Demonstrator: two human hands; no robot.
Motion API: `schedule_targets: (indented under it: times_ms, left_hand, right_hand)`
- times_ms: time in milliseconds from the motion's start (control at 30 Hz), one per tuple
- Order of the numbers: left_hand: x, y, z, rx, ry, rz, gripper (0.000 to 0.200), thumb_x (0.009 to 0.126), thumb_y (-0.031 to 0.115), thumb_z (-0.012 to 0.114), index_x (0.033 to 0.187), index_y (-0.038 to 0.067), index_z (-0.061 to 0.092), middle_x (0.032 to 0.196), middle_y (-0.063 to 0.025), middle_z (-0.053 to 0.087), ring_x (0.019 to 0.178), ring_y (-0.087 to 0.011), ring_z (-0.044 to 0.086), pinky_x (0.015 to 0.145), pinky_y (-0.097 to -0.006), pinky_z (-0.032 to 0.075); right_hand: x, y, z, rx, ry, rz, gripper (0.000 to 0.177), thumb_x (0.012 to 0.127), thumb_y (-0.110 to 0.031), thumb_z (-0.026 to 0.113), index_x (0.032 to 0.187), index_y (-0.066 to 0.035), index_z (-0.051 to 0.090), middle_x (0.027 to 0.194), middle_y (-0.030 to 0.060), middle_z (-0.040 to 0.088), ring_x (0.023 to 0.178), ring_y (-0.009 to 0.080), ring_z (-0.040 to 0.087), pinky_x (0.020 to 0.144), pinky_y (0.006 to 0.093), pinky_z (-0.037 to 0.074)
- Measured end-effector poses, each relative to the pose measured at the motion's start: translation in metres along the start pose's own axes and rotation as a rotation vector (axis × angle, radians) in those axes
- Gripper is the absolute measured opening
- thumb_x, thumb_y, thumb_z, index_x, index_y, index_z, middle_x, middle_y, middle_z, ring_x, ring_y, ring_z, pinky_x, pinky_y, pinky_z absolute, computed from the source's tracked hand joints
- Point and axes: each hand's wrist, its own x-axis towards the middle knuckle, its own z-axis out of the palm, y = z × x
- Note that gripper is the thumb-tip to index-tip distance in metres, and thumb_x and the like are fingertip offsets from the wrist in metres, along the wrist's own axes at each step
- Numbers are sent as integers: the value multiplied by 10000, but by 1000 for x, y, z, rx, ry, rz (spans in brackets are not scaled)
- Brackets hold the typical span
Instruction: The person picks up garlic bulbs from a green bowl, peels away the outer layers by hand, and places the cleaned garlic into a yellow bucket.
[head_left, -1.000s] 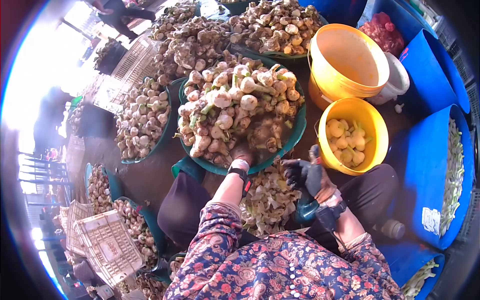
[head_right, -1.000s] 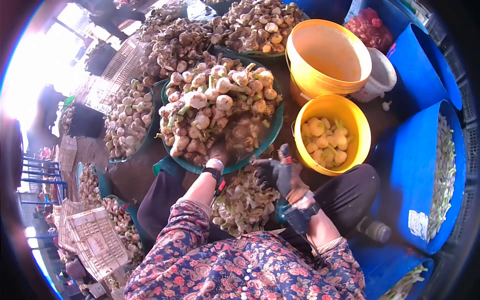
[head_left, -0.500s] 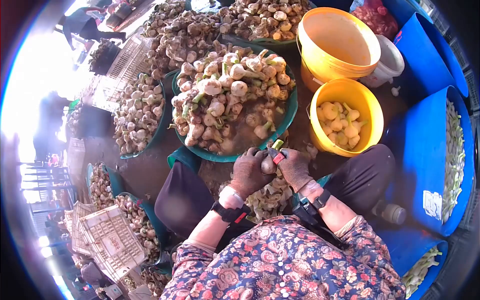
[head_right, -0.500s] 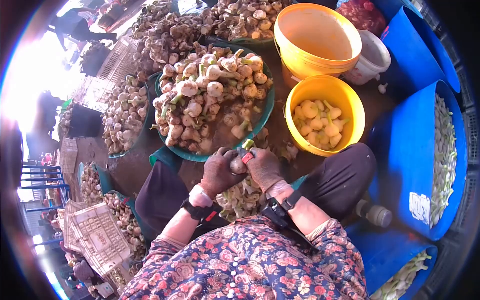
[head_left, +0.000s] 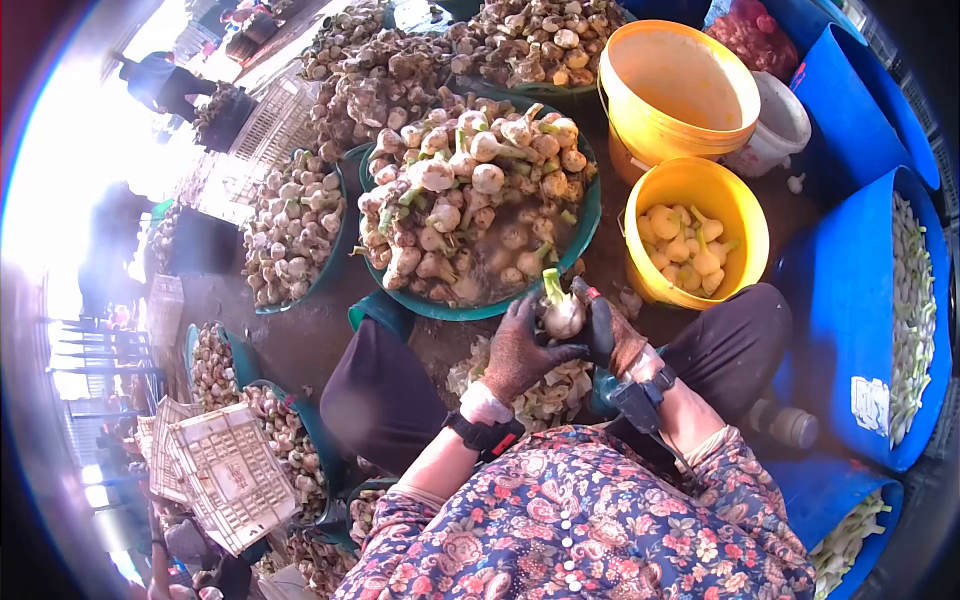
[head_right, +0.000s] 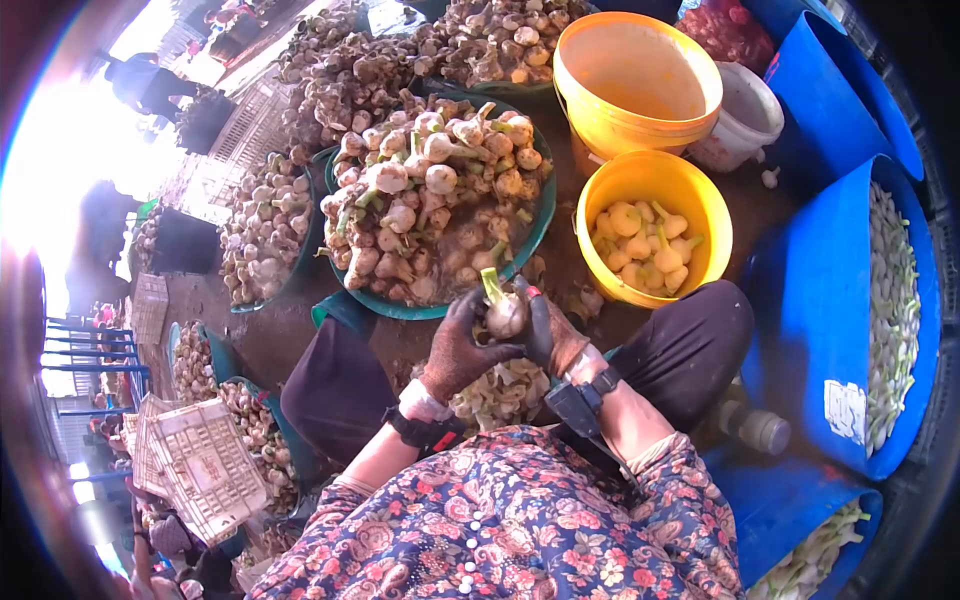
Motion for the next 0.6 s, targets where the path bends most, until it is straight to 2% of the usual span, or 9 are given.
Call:
schedule_targets:
  times_ms: [100,167,233,300,333,433,467,567,600]
  left_hand:
    - [5,9,-13,349,270,197,848,559,405,833,1252,47,498,1226,-174,508,1140,-345,475,984,-462,362]
    - [9,0,-22,492,47,327,683,615,363,792,1187,71,558,1139,-145,562,1070,-346,515,932,-447,398]
    - [9,-13,-21,527,-94,356,532,655,314,757,1116,91,612,1030,-117,606,977,-349,552,873,-430,434]
    - [3,-30,-9,451,-147,281,395,679,259,726,1038,108,659,900,-91,640,862,-352,586,805,-411,468]
    - [0,-34,-4,478,-133,248,297,764,226,695,1016,72,668,805,-50,658,750,-254,626,714,-338,501]
    - [-5,-46,3,-394,-178,-412,262,858,205,643,1051,28,639,885,-19,658,747,-145,622,675,-269,498]
    - [-6,-43,-1,-604,-205,-507,270,912,200,595,1086,-5,619,943,-2,640,796,-63,576,678,-217,477]
    - [-15,-29,-8,-1079,-121,-586,292,910,202,597,1120,-2,598,987,-10,628,829,-73,570,694,-225,480]
    - [-21,-33,-6,-831,-129,-372,286,909,185,592,1129,3,589,1008,-27,623,851,-90,576,709,-235,483]
  right_hand:
    - [8,62,-11,496,-196,270,210,925,-238,505,930,-29,530,804,41,573,688,107,525,673,266,459]
    - [13,75,-12,878,-399,358,282,928,-295,516,819,-36,529,705,26,557,587,97,497,595,251,447]
    - [13,81,-6,812,-330,457,348,928,-342,526,754,-40,534,638,13,540,543,90,485,549,245,433]
    - [10,48,9,288,7,551,385,924,-378,533,735,-43,544,604,2,524,556,87,490,533,249,418]
    - [8,19,11,172,70,578,344,922,-355,540,793,-37,567,642,-8,542,578,84,495,530,248,401]
    - [10,21,10,142,28,405,313,913,-346,557,884,-34,571,698,-13,560,594,85,499,534,253,408]
    - [12,2,1,322,-99,451,293,908,-306,565,1003,-29,562,808,-6,586,704,85,532,629,235,445]
    - [8,-6,-2,731,-74,334,302,905,-259,568,1095,-25,547,937,18,594,861,97,550,779,222,449]
    - [5,2,-6,751,-81,276,320,908,-230,557,1145,-15,544,1057,41,584,1004,115,534,893,241,417]
